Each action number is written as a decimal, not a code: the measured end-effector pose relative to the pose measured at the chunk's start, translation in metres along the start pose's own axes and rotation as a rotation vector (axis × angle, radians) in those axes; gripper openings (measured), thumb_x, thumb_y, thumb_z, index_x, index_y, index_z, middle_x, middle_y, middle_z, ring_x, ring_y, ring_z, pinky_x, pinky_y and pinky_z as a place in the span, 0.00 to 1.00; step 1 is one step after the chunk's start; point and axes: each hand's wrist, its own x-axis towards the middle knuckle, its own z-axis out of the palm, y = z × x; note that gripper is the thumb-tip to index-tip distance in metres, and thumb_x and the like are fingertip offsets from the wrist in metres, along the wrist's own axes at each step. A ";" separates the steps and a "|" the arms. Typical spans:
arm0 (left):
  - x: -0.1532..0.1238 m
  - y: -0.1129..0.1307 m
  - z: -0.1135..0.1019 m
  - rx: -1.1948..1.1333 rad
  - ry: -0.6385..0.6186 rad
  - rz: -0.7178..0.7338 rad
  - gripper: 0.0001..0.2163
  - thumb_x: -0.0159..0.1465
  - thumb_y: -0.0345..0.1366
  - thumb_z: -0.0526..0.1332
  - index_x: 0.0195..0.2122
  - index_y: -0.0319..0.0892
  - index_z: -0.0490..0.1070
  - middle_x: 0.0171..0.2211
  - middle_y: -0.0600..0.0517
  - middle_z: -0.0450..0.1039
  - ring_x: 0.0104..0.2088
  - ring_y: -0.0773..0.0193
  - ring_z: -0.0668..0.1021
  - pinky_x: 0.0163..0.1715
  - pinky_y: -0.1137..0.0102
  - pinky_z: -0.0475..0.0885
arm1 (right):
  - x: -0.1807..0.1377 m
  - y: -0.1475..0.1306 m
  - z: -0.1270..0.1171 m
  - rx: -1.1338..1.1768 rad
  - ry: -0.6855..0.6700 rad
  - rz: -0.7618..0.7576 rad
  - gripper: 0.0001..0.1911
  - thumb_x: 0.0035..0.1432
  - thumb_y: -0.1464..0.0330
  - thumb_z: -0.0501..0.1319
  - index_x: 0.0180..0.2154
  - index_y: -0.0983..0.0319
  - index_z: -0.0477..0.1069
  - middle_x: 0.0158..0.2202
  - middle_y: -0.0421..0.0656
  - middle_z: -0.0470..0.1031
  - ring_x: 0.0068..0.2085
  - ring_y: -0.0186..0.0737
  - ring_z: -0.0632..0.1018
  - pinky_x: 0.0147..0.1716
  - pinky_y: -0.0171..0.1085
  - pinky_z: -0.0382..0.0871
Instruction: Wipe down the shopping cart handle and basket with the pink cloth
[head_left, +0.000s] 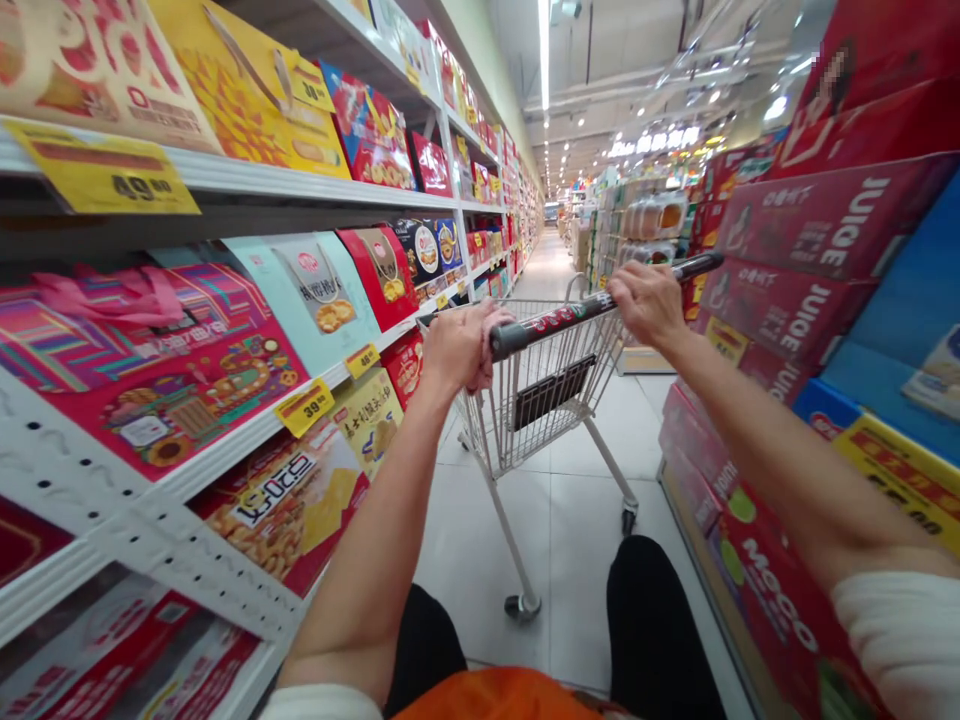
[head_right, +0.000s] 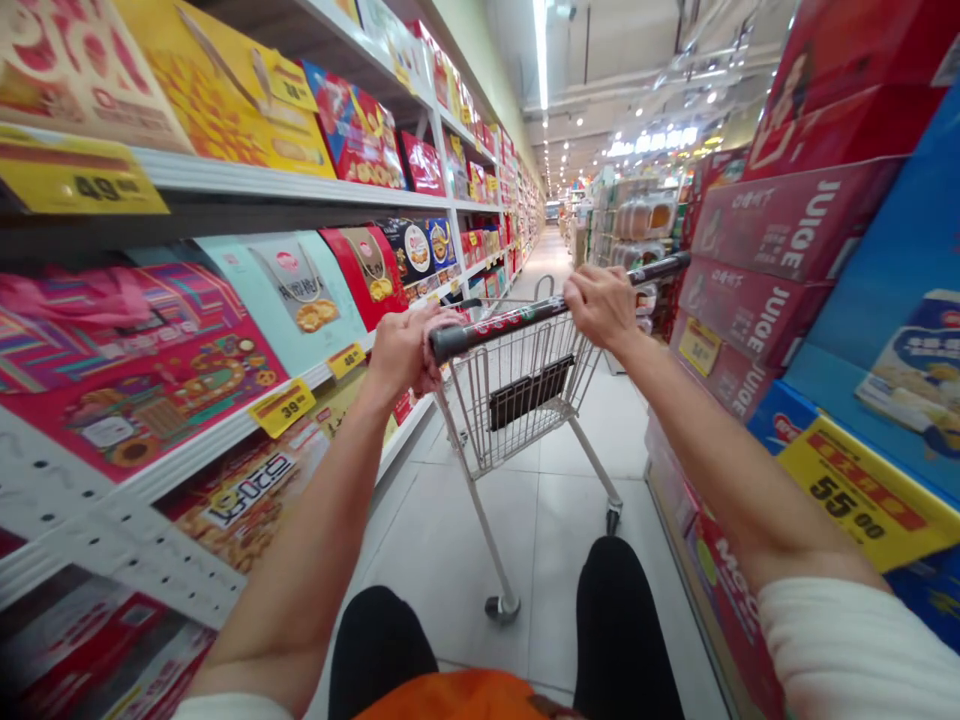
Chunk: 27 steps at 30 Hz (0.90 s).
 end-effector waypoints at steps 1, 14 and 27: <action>-0.007 0.007 0.007 0.057 0.094 0.046 0.24 0.71 0.50 0.51 0.26 0.42 0.76 0.24 0.49 0.75 0.31 0.61 0.75 0.32 0.69 0.68 | -0.002 -0.013 -0.002 0.022 0.014 -0.049 0.19 0.67 0.62 0.46 0.27 0.58 0.66 0.31 0.43 0.75 0.35 0.41 0.72 0.42 0.42 0.59; -0.053 -0.063 0.080 0.373 0.599 0.399 0.23 0.75 0.48 0.49 0.51 0.41 0.79 0.46 0.41 0.79 0.45 0.54 0.77 0.49 0.61 0.70 | -0.009 -0.024 -0.016 0.432 0.163 0.030 0.21 0.62 0.65 0.49 0.17 0.58 0.58 0.16 0.39 0.63 0.24 0.37 0.65 0.33 0.42 0.56; -0.018 -0.105 0.071 0.299 -0.115 0.113 0.18 0.74 0.43 0.50 0.50 0.48 0.79 0.50 0.50 0.80 0.51 0.55 0.75 0.53 0.61 0.70 | -0.005 0.028 -0.011 0.443 0.017 0.084 0.20 0.59 0.62 0.45 0.17 0.56 0.59 0.19 0.43 0.67 0.27 0.42 0.69 0.39 0.44 0.65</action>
